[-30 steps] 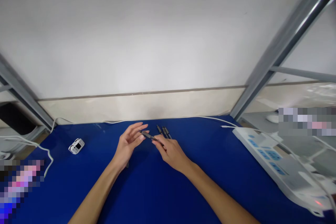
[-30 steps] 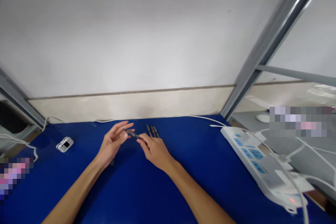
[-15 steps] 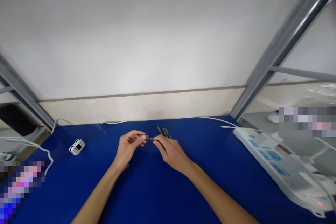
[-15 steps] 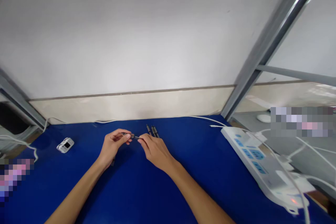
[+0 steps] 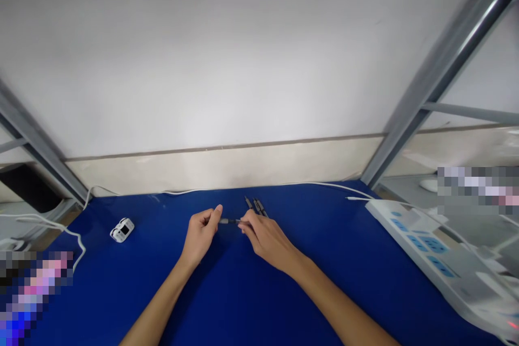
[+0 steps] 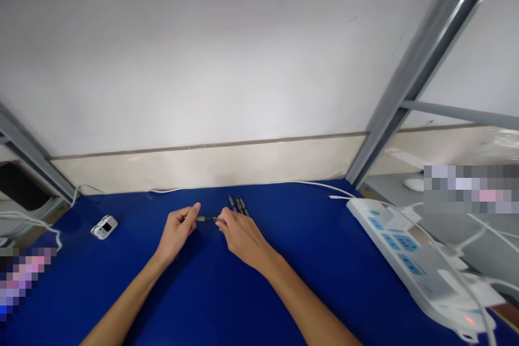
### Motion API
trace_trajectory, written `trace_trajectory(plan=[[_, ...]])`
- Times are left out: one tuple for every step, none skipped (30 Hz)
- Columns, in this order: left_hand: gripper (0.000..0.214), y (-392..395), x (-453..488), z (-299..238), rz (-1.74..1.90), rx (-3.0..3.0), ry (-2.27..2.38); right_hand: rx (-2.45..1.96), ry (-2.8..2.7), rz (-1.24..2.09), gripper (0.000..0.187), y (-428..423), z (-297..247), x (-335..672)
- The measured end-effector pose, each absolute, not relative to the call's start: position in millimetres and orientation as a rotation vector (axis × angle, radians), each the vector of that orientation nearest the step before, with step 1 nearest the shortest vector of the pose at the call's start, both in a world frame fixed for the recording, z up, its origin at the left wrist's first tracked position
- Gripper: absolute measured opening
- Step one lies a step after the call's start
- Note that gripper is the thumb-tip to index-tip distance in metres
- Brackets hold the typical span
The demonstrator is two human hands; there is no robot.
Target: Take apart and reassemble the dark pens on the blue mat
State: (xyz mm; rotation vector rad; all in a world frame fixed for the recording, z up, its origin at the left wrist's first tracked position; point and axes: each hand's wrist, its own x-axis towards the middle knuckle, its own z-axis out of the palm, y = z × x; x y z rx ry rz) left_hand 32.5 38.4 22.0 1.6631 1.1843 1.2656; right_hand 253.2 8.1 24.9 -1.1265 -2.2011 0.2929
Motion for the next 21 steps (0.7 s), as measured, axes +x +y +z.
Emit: trace_trajectory(plan=[[0.059,39,31,23,1.272,1.658,1.202,-1.129,-2.200,0.293,0.018,8,25,253],[0.059,39,30,23,1.276,1.650,1.214,-1.124,-2.202,0.279,0.018,8,25,254],[0.059,39,29,24,1.281,1.645,1.221,-1.113,-2.207,0.250,0.021,8,26,254],[0.059,39,28,25,1.289,1.640,1.223,-1.101,-2.214,0.211,0.024,8,26,254],[0.059,40,27,26,1.301,1.633,1.222,-1.092,-2.223,0.167,0.027,8,26,254],[0.058,40,26,27,1.319,1.622,1.223,-1.088,-2.230,0.125,0.029,9,26,254],[0.057,41,25,28,1.338,1.605,1.225,-1.092,-2.234,0.086,0.030,9,25,255],[0.055,41,24,29,1.358,1.579,1.231,-1.103,-2.233,0.054,0.030,10,25,256],[0.054,43,22,29,1.380,1.544,1.240,-1.118,-2.229,0.030,0.030,12,25,258],[0.054,44,20,30,1.405,1.504,1.251,-1.133,-2.224,0.010,0.031,13,24,260],[0.053,46,18,30,1.438,1.464,1.260,-1.146,-2.217,-0.006,0.031,15,23,262],[0.053,47,16,30,1.475,1.429,1.265,-1.156,-2.212,-0.019,0.032,16,23,264],[0.052,49,14,30,1.512,1.400,1.269,-1.160,-2.206,-0.028,0.032,18,22,266],[0.053,50,12,30,1.545,1.375,1.273,-1.158,-2.198,-0.034,0.032,19,22,267],[0.053,52,11,30,1.570,1.355,1.277,-1.152,-2.191,-0.038,0.033,20,21,269],[0.054,52,10,31,1.586,1.338,1.282,-1.142,-2.182,-0.039,0.033,20,21,269],[0.054,53,9,31,1.593,1.324,1.285,-1.134,-2.175,-0.038,0.033,21,20,270],[0.054,52,9,32,1.595,1.317,1.287,-1.129,-2.173,-0.036,0.033,21,20,270],[0.055,52,10,32,1.594,1.314,1.283,-1.129,-2.173,-0.033,0.033,21,20,270],[0.055,51,11,33,1.589,1.318,1.274,-1.133,-2.176,-0.031,0.033,21,19,269],[0.054,50,11,34,1.583,1.326,1.261,-1.137,-2.180,-0.028,0.033,21,19,269]])
